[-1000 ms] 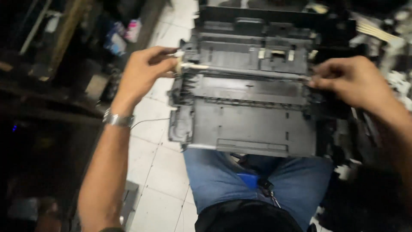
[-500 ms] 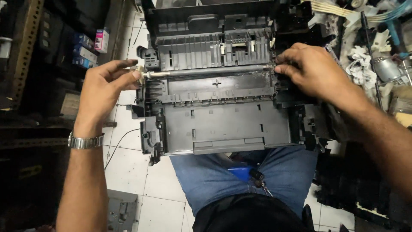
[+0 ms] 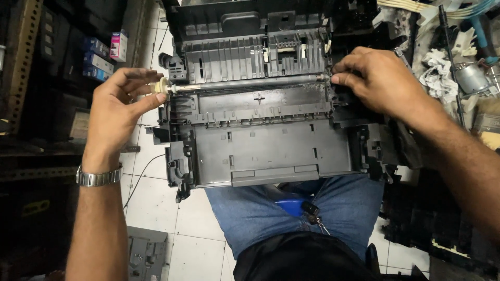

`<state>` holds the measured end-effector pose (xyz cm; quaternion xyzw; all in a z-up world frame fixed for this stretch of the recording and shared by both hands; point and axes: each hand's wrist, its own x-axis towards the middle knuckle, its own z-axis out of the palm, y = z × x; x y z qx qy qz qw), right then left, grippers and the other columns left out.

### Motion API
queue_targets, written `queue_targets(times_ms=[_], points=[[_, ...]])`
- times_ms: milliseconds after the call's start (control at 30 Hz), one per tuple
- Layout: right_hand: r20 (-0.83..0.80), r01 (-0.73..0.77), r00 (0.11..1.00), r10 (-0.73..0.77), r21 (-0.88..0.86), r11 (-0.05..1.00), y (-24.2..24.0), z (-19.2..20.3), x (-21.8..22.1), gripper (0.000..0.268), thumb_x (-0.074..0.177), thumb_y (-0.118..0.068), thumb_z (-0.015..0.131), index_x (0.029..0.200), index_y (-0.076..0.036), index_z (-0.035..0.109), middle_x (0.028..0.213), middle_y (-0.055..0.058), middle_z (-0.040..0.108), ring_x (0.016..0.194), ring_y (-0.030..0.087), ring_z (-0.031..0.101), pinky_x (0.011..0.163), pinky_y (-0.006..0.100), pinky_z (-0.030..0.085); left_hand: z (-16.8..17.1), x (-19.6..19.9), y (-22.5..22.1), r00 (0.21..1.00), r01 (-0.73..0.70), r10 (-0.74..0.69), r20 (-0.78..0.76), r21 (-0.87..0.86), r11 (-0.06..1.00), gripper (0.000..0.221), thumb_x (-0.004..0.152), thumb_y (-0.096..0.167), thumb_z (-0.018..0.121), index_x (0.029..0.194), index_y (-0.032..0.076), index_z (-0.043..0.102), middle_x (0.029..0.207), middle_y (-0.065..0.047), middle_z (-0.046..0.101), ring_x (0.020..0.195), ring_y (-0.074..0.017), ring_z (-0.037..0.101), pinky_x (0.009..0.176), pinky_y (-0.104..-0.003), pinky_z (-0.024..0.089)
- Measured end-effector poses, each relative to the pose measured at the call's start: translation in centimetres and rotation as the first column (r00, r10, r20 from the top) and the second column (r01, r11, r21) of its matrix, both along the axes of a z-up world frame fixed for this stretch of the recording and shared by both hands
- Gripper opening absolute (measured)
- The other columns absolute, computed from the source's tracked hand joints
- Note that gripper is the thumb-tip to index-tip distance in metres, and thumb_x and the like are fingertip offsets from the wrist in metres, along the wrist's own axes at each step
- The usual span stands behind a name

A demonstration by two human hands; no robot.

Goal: The person inserts a metal rod with a gear into a disassembled printer housing, rotates it to test fit, then removes it. They then place a black plastic cover over the housing and adjust it.

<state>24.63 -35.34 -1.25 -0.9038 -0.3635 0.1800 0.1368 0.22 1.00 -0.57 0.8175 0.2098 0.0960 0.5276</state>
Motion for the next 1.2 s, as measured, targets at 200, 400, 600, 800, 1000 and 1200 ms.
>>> queue_targets(times_ms=[200, 400, 600, 800, 1000, 1200], points=[[0.065, -0.075, 0.995, 0.074, 0.014, 0.997, -0.3, -0.6, 0.5, 0.029, 0.104, -0.027, 0.066, 0.120, -0.005, 0.074, 0.112, 0.011, 0.069, 0.097, 0.031, 0.066, 0.084, 0.048, 0.053, -1.2, -0.2, 1.0, 0.998, 0.018, -0.018, 0.053, -0.005, 1.000, 0.035, 0.087, 0.007, 0.081, 0.110, 0.013, 0.055, 0.131, -0.010, 0.070, 0.114, -0.0135, 0.068, 0.102, -0.026, 0.057], [0.005, -0.008, 1.000, 0.009, -0.064, 0.998, 0.3, 0.2, 0.1, 0.030, 0.104, -0.028, 0.063, 0.124, -0.006, 0.072, 0.117, 0.008, 0.067, 0.104, 0.029, 0.065, 0.091, 0.049, 0.053, -1.5, -0.2, 1.0, 0.999, -0.019, 0.024, 0.042, -0.116, 0.993, 0.035, 0.084, 0.006, 0.081, 0.106, 0.015, 0.055, 0.133, -0.010, 0.069, 0.119, -0.0142, 0.068, 0.102, -0.026, 0.061], [0.024, -0.043, 0.999, 0.044, -0.064, 0.997, 0.2, -0.1, 0.4, 0.036, 0.105, -0.028, 0.061, 0.130, -0.003, 0.068, 0.119, 0.012, 0.068, 0.107, 0.033, 0.064, 0.092, 0.051, 0.052, -2.5, -0.3, 0.8, 0.984, -0.025, 0.060, 0.167, -0.204, 0.979, 0.025, 0.090, 0.002, 0.076, 0.101, 0.015, 0.057, 0.128, -0.011, 0.071, 0.129, -0.0204, 0.069, 0.112, -0.030, 0.060], [0.030, -0.057, 0.998, 0.061, -0.095, 0.994, 0.3, -0.1, 0.6, 0.037, 0.105, -0.030, 0.059, 0.130, -0.004, 0.069, 0.121, 0.012, 0.069, 0.109, 0.034, 0.064, 0.092, 0.051, 0.052, -3.0, -0.3, 0.7, 0.975, -0.023, 0.057, 0.214, -0.156, 0.988, 0.027, 0.090, 0.001, 0.078, 0.101, 0.015, 0.057, 0.127, -0.011, 0.069, 0.128, -0.0213, 0.068, 0.117, -0.032, 0.058], [0.001, -0.061, 0.998, 0.061, -0.038, 0.997, 0.1, 0.0, 1.0, 0.031, 0.103, -0.031, 0.064, 0.122, -0.007, 0.073, 0.118, 0.011, 0.071, 0.105, 0.032, 0.066, 0.090, 0.046, 0.049, -3.1, -0.2, 0.6, 0.978, -0.062, 0.095, 0.186, -0.172, 0.983, 0.028, 0.089, 0.002, 0.078, 0.107, 0.012, 0.060, 0.129, -0.012, 0.071, 0.125, -0.0196, 0.070, 0.111, -0.029, 0.060], [-0.124, 0.104, 0.987, -0.103, -0.003, 0.995, 0.7, 1.5, -0.4, 0.027, 0.093, -0.023, 0.075, 0.117, -0.012, 0.071, 0.124, 0.006, 0.071, 0.110, 0.024, 0.066, 0.096, 0.048, 0.053, -2.5, 0.1, 0.2, 0.981, -0.119, 0.149, 0.128, -0.215, 0.969, 0.028, 0.089, 0.007, 0.079, 0.111, 0.010, 0.063, 0.121, -0.009, 0.074, 0.115, -0.0156, 0.074, 0.101, -0.025, 0.065]])
